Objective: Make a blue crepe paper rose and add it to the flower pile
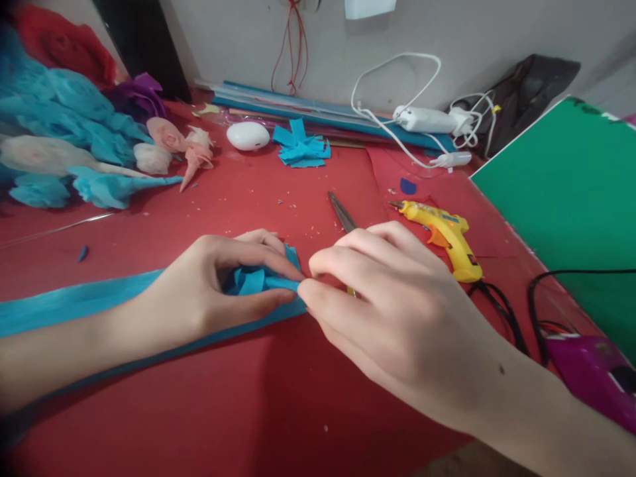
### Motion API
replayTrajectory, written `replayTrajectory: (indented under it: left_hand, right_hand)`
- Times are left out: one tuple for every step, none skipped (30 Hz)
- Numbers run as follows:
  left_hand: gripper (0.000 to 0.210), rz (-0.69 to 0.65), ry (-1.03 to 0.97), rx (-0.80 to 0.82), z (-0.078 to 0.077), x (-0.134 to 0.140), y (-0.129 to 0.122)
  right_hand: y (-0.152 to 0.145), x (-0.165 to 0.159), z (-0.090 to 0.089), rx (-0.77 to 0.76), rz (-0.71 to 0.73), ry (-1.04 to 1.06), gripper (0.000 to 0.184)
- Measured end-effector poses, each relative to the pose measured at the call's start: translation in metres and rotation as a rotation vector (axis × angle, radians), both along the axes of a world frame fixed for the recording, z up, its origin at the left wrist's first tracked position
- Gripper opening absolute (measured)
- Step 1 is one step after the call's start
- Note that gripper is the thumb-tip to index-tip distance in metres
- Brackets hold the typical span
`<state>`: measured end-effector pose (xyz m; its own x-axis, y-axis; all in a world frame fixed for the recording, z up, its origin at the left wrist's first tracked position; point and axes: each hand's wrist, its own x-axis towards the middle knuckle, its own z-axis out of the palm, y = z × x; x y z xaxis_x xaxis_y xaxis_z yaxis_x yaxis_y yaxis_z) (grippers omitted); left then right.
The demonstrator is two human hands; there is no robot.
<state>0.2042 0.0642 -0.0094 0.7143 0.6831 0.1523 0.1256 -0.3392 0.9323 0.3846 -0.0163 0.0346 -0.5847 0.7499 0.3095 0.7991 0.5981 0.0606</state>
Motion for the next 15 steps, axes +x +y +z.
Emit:
replayTrajectory:
  left_hand:
    - [0.010, 0.000, 0.001, 0.002, -0.0001, -0.0002, -0.0001]
    - [0.011, 0.001, 0.004, 0.003, -0.0002, -0.0003, -0.0003]
    - [0.012, 0.006, 0.007, 0.001, -0.0002, -0.0003, -0.0004]
    - [0.012, 0.011, 0.008, -0.002, -0.0001, -0.0003, -0.0006]
    - [0.012, 0.015, 0.010, -0.006, 0.0000, -0.0003, -0.0007]
    - [0.011, 0.015, 0.014, -0.010, 0.0001, -0.0002, -0.0008]
    - [0.011, 0.016, 0.018, -0.015, 0.0002, 0.0000, -0.0008]
    - [0.011, 0.017, 0.025, -0.019, 0.0003, 0.0001, -0.0008]
    - [0.011, 0.017, 0.030, -0.020, 0.0002, 0.0002, -0.0007]
    - [0.012, 0.014, 0.034, -0.019, 0.0001, 0.0002, -0.0005]
    - [0.012, 0.011, 0.031, -0.018, -0.0002, 0.0003, -0.0002]
    - [0.011, 0.010, 0.022, -0.015, -0.0005, 0.0003, 0.0000]
    - [0.011, 0.008, 0.012, -0.012, -0.0009, 0.0004, 0.0003]
    - [0.010, 0.005, 0.006, -0.010, -0.0013, 0.0005, 0.0004]
    - [0.010, 0.006, 0.001, -0.009, -0.0016, 0.0005, 0.0005]
  right_hand:
    - [0.0003, 0.0003, 0.0008, 0.014, 0.025, -0.026, 0.018]
    - [0.0004, 0.0006, 0.0017, 0.030, 0.042, -0.051, 0.018]
    - [0.0003, 0.0009, 0.0025, 0.044, 0.053, -0.072, 0.017]
    - [0.0000, 0.0013, 0.0032, 0.056, 0.054, -0.083, 0.015]
    - [-0.0005, 0.0017, 0.0037, 0.063, 0.044, -0.075, 0.013]
    - [-0.0009, 0.0021, 0.0042, 0.062, 0.027, -0.044, 0.012]
    - [-0.0012, 0.0025, 0.0045, 0.051, 0.003, -0.001, 0.012]
    - [-0.0013, 0.0028, 0.0047, 0.033, -0.022, 0.047, 0.012]
    - [-0.0012, 0.0030, 0.0048, 0.007, -0.046, 0.090, 0.014]
    - [-0.0009, 0.0031, 0.0047, -0.021, -0.065, 0.123, 0.016]
    - [-0.0004, 0.0032, 0.0045, -0.050, -0.074, 0.139, 0.018]
    - [0.0003, 0.0033, 0.0042, -0.076, -0.074, 0.145, 0.020]
    - [0.0009, 0.0034, 0.0039, -0.097, -0.068, 0.147, 0.020]
    - [0.0015, 0.0037, 0.0035, -0.113, -0.056, 0.148, 0.021]
    - [0.0020, 0.0040, 0.0032, -0.120, -0.040, 0.144, 0.022]
